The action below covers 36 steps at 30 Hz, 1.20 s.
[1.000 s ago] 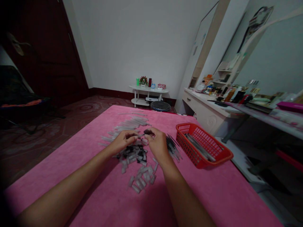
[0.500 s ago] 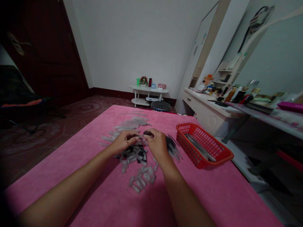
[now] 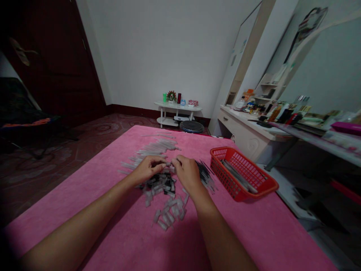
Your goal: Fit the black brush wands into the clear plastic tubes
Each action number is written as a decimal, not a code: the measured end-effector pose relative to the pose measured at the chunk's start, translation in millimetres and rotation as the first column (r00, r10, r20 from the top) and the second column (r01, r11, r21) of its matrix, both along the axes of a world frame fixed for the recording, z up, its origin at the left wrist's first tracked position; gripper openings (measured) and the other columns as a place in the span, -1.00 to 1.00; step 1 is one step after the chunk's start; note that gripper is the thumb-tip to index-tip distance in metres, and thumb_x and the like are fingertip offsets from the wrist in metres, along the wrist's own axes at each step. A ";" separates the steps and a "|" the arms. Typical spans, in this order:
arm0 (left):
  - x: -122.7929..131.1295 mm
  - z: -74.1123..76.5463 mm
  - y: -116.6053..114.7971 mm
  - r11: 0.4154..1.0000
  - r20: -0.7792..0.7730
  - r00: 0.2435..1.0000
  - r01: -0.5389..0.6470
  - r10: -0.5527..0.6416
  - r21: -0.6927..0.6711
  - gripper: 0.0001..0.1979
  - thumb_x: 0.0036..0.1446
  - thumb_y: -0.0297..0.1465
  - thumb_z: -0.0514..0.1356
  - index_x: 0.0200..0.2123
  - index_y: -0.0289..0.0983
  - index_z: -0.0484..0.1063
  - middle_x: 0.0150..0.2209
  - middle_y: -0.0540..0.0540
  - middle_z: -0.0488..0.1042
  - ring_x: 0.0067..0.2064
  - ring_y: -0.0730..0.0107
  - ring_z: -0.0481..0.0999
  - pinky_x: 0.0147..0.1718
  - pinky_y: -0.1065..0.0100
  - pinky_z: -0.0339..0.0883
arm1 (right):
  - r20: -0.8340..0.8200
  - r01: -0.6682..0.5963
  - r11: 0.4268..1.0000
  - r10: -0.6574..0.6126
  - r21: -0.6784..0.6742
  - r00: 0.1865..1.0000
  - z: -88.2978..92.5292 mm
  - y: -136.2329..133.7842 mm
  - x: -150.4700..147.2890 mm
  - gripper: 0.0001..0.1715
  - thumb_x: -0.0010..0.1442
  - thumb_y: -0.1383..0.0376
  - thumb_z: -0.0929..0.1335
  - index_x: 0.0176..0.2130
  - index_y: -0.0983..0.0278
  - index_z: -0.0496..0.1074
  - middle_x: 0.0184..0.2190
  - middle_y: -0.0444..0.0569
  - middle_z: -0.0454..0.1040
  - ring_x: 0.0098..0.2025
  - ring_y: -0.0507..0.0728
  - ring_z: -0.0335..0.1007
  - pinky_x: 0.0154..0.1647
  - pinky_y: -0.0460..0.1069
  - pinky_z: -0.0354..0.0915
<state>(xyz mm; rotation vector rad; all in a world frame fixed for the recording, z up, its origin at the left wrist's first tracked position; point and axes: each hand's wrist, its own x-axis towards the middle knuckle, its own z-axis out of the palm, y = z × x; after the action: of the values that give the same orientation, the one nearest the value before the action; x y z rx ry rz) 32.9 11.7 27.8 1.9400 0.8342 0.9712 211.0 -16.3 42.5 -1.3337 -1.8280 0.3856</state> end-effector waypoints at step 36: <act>-0.3 2.2 -1.4 1.000 -0.035 0.999 0.028 -0.028 -0.004 -0.77 0.07 -0.37 0.12 -0.35 -0.41 0.52 -0.46 -0.07 0.43 -0.41 0.42 0.38 -0.41 0.44 0.21 | 0.145 0.066 0.996 -0.058 -0.054 0.988 7.1 -1.4 3.6 -0.61 0.21 0.15 0.22 -0.54 0.27 0.38 -0.62 -0.13 0.35 -0.52 0.02 0.24 -0.48 -0.11 0.06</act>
<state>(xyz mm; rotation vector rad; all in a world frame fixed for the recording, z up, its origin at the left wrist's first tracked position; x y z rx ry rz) 32.6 10.3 30.0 1.9659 0.8258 0.9210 214.6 -17.7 49.7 -1.4883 -1.8996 0.3194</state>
